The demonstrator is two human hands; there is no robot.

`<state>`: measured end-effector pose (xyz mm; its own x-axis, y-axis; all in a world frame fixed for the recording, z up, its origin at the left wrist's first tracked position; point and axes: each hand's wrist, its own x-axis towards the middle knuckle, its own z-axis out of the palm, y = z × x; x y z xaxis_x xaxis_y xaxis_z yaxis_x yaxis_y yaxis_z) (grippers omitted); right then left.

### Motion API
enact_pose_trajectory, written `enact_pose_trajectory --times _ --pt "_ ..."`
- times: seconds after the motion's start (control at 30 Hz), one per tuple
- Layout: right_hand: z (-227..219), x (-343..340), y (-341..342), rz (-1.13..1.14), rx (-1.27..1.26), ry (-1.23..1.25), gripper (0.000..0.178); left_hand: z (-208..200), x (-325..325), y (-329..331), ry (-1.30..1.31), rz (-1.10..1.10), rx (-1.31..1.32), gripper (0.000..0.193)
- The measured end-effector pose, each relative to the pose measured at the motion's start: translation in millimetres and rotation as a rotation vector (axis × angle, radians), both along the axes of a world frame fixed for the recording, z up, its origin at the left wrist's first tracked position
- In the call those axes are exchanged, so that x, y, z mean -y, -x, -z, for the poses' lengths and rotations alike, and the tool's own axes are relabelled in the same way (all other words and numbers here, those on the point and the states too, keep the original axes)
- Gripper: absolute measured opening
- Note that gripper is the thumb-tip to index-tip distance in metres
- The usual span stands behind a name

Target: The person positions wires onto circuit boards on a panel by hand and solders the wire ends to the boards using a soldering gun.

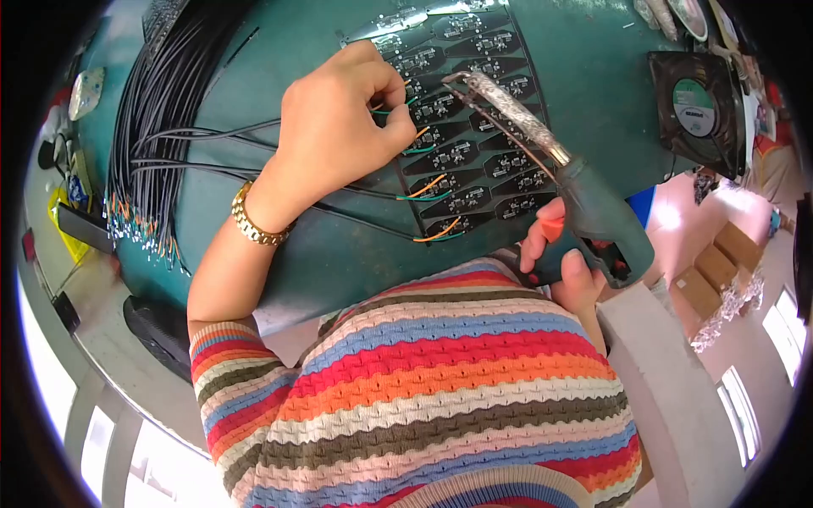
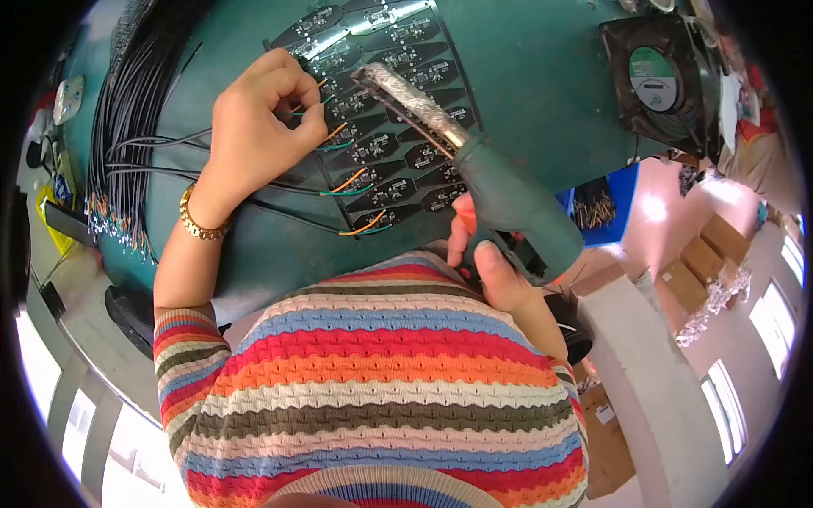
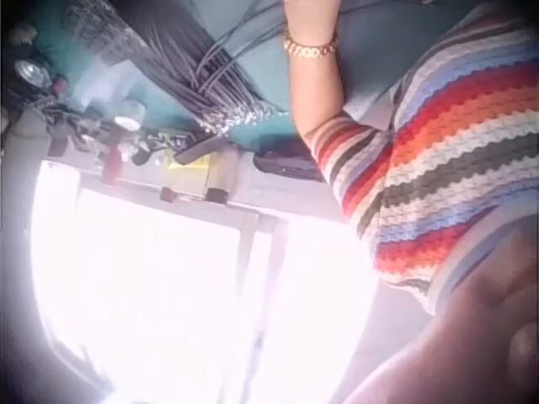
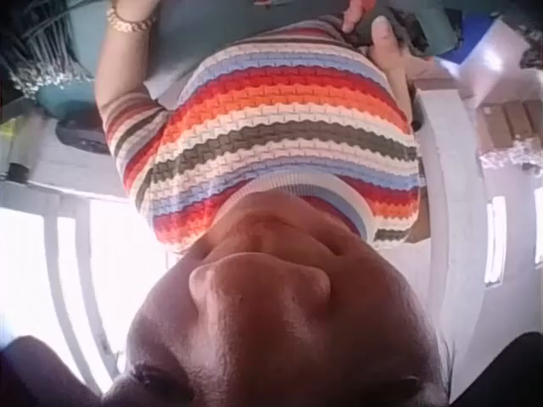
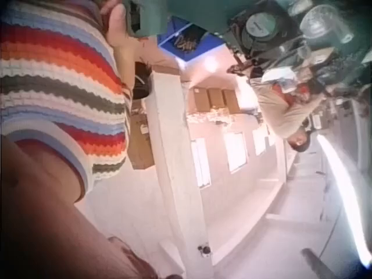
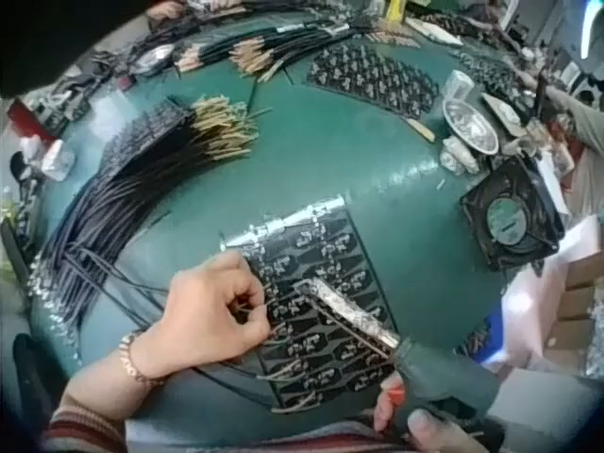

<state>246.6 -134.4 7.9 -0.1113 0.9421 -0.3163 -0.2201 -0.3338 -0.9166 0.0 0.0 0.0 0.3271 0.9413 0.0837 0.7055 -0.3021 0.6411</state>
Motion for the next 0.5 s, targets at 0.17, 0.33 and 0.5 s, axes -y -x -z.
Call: enact_pose_trajectory --times 0.17,0.33,0.5 --pt "-5 -9 -4 0.076 0.010 -0.091 0.064 1 1 3 -0.049 0.002 0.064 0.009" --pt "-5 -18 -3 0.096 -0.099 -0.126 0.058 -2 -5 4 -0.044 0.136 0.075 0.008" --pt "-5 -33 1 0.067 -0.109 -0.159 0.055 -9 -53 17 -0.372 -0.079 -0.117 0.005"
